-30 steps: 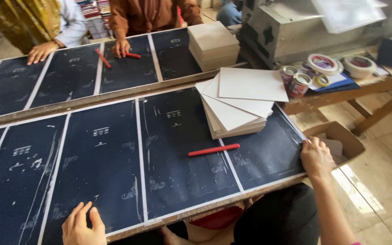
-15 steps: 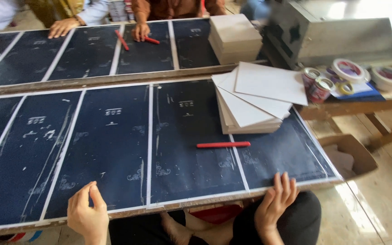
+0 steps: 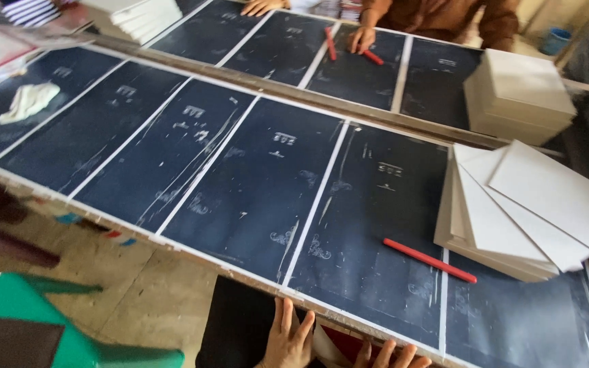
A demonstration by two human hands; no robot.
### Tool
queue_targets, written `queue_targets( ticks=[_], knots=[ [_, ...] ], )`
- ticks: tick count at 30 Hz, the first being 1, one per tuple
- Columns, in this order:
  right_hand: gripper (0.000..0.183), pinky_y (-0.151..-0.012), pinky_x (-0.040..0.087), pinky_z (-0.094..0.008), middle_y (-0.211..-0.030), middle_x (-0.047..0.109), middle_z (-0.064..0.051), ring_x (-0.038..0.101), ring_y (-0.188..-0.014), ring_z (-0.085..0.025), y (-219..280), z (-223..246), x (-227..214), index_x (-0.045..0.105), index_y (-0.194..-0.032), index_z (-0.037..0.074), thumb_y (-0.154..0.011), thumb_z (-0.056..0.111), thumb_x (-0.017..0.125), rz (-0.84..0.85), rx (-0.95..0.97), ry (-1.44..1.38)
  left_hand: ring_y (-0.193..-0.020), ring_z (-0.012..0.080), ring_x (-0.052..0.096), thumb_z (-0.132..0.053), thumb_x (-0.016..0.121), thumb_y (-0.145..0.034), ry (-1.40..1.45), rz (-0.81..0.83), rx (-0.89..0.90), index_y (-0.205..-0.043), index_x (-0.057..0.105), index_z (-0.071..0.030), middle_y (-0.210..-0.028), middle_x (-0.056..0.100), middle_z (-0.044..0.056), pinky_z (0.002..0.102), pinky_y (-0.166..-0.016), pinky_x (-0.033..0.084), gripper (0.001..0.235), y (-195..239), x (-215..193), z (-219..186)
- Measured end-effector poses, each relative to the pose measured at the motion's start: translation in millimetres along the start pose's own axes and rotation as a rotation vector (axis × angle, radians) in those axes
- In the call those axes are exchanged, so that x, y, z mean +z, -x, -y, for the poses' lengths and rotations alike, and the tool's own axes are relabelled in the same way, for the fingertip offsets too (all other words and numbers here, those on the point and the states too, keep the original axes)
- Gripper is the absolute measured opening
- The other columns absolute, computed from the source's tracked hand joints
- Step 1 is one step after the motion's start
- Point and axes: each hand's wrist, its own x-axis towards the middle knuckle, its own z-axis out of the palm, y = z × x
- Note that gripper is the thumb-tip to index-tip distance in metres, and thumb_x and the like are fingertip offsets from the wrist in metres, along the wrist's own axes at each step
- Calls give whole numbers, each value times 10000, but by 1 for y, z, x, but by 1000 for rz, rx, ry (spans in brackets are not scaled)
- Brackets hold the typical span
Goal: Folding printed paper sheets in half and creasing them using a manual tool on a work table.
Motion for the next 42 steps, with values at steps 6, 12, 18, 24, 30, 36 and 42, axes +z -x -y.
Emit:
queue_targets(
  ticks=[6, 12, 18, 24, 30, 36, 42],
  knots=[
    [648, -1105, 264, -766, -1464, 348, -348, 306, -1323, -655, 1, 9, -10, 331, -1480, 28, -957, 369, 505, 167, 97, -10, -1476, 580, 21, -84, 712, -851, 35, 113, -19, -1585, 220, -229, -1636, -62, 249, 662, -1181, 225, 896, 19, 15, 10],
    [457, -1139, 227, -790, -1441, 429, -296, 295, -1395, -616, 0, 12, 7, 496, -1369, -3, -983, 229, 573, -113, 60, -111, -1474, 586, 123, -153, 636, -880, -72, -34, 71, -1553, 302, -204, -1633, 36, 296, 645, -1192, 245, 753, 11, 13, 11],
    [478, -1251, 184, -648, -1569, 307, -265, 123, -1531, -519, -4, 22, -4, 495, -1377, 43, -951, 215, 625, -59, 239, -218, -1461, 608, 156, -118, 659, -847, -92, -72, 62, -1549, 291, -204, -1647, 30, 281, 668, -1158, 296, 797, 9, 14, 8],
    [544, -1247, 166, -663, -1628, 203, -235, 51, -1541, -517, -3, 21, -10, 409, -1460, 66, -968, 209, 590, 52, 218, -213, -1506, 541, 72, -115, 690, -825, -101, -34, 34, -1568, 224, -226, -1657, -26, 257, 661, -1189, 244, 885, 1, 9, 4],
    [394, -1195, 294, -561, -1476, 384, -224, 205, -1450, -475, -48, 29, -33, 556, -1289, 48, -953, 247, 603, 23, 267, -160, -1486, 563, 133, -124, 690, -836, -118, -43, 28, -1566, 234, -240, -1658, 7, 244, 642, -1182, 282, 869, -4, 3, -1],
    [239, -734, 385, -370, -868, 657, -47, 592, -753, -220, -171, -31, -69, 687, -1057, 157, -984, 43, 489, 95, 175, -248, -1488, 433, 230, -40, 616, -880, -269, -89, 125, -1494, 326, -122, -1544, 207, 157, 634, -1167, 353, 683, -21, -6, -8],
    [471, -865, 476, -412, -1223, 630, -101, 574, -1068, -280, -225, -89, 1, 567, -1295, 60, -838, -57, 559, 620, -120, -333, -1533, 424, 112, -78, 608, -894, -187, -61, 101, -1546, 255, -124, -1602, 115, 289, 667, -1190, 279, 743, -8, 4, -5]
  ],
)
